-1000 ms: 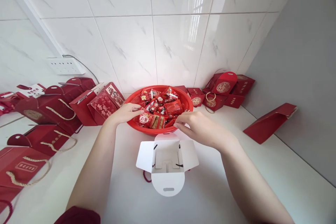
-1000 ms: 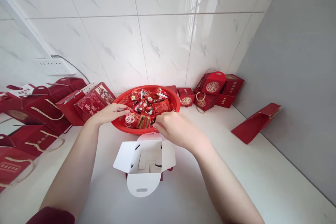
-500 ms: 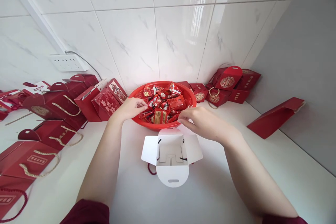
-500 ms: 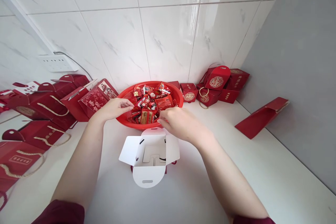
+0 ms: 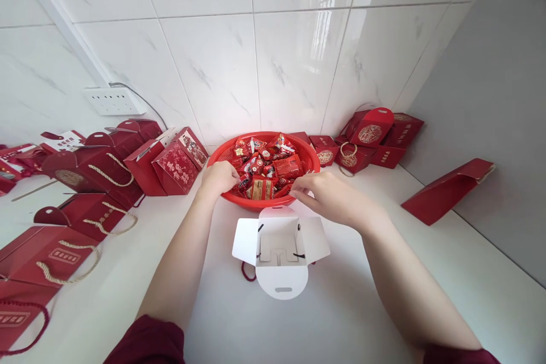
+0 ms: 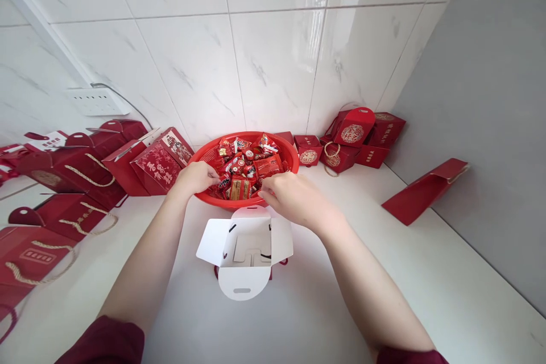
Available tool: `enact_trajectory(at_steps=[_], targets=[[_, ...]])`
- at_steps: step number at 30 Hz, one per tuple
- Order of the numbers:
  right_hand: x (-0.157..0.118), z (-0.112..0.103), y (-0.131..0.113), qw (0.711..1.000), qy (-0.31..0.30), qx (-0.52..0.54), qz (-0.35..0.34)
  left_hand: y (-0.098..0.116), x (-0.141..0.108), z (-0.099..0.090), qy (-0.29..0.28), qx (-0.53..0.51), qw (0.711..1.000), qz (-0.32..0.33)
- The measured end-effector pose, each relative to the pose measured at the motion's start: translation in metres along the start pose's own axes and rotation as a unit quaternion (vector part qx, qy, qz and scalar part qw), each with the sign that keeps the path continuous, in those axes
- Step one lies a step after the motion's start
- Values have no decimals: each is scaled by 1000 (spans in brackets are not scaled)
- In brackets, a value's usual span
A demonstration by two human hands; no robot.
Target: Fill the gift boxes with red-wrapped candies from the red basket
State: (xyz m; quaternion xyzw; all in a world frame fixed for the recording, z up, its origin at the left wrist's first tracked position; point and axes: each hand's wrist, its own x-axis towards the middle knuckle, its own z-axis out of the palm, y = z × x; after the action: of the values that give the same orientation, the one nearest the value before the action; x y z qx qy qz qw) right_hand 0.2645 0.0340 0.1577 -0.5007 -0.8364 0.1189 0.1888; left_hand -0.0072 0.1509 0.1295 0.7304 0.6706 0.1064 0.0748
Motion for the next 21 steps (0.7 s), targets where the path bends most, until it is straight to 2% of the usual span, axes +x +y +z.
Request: enact_trajectory(at_steps=[3,5,7,8,9,11,17,21], targets=[[2,0,2,998,43,28,40,-1,-8,-14,71,-40,997,10],[5,0,2,993,75,70,51,0,-17,-25,138,-141,980,37],[8,1,1,983,107,141,43,6,-29,-33,181,-304,932,76],[10,2,0,975,120,185,33,11,-36,-35,181,-382,901,94],[11,4,-1,964,128,231,23,16,-44,-37,166,-441,876,106],[14,9,-5,940,126,317,4,29,-58,-37,117,-486,859,112],[16,19,-5,883,92,458,-33,60,-81,-33,-12,-500,855,139],[16,17,0,871,95,480,-43,64,-86,-36,-35,-455,875,162]])
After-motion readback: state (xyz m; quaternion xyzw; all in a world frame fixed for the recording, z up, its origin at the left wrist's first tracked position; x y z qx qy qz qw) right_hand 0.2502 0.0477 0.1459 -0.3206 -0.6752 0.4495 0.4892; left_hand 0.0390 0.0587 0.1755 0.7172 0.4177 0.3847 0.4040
